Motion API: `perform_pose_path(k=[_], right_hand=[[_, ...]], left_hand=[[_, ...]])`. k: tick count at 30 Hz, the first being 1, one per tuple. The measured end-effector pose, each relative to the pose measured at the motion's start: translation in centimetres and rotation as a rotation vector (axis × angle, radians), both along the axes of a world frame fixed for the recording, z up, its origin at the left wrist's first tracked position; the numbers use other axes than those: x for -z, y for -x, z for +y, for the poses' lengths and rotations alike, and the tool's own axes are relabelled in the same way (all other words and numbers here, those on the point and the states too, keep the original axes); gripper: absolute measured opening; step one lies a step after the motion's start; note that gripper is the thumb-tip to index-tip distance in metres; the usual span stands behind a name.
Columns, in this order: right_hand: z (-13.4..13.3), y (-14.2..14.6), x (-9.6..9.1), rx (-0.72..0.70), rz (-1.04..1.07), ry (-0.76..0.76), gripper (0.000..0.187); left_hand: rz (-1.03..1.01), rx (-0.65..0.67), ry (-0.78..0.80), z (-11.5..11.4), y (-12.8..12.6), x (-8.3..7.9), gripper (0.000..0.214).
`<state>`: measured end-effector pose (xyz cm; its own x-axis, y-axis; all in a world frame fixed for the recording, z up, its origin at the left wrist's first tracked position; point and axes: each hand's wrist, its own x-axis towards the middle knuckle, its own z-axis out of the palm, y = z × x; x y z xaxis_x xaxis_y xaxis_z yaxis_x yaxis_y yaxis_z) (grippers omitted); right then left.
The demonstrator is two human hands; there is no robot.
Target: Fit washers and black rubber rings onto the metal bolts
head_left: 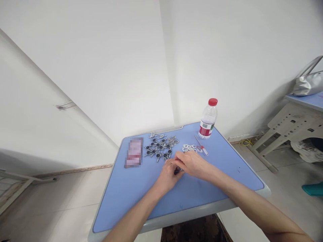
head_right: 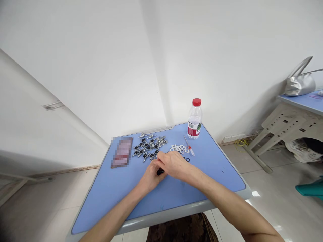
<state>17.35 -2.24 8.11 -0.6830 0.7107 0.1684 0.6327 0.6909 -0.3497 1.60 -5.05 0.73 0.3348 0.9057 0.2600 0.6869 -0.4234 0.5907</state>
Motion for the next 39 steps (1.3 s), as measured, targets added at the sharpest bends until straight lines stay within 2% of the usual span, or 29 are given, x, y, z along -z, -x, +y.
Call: perform_pose_path(k=[2,5,10,17,26,33,39], right_hand=[[0.6,-0.7,0.1,-0.025,0.127,0.054,0.016],[1.7,-2.1,0.2,0.027,0.208,0.027,0.016],[2.7,-3.2,0.2,-0.007,0.156,0.051,0.018],[2.2,-3.1,0.1,-0.077,0.137,0.019,0.016],[1.9,-3.3,0.1,-0.165,0.113,0.000,0.013],[1.9,-3.3,0.2,-0.115,0.119,-0.002,0.017],[2.1,-3.4,0.2,-0.126,0.108,-0.001,0.017]], left_hand=[[-0.007,0.018,0.014,0.0,0.0,-0.3,0.007],[-0.008,0.020,0.028,0.0,-0.1,-0.9,0.009],[-0.012,0.026,0.017,-0.1,-0.1,-1.2,0.013],[-0.023,0.041,-0.011,0.0,-0.1,-0.7,0.016],[-0.009,0.033,0.025,-0.1,-0.1,-1.0,0.012],[-0.018,0.043,0.031,-0.1,0.0,-0.9,0.013],[-0.026,0.041,0.026,-0.1,0.0,-0.8,0.014]])
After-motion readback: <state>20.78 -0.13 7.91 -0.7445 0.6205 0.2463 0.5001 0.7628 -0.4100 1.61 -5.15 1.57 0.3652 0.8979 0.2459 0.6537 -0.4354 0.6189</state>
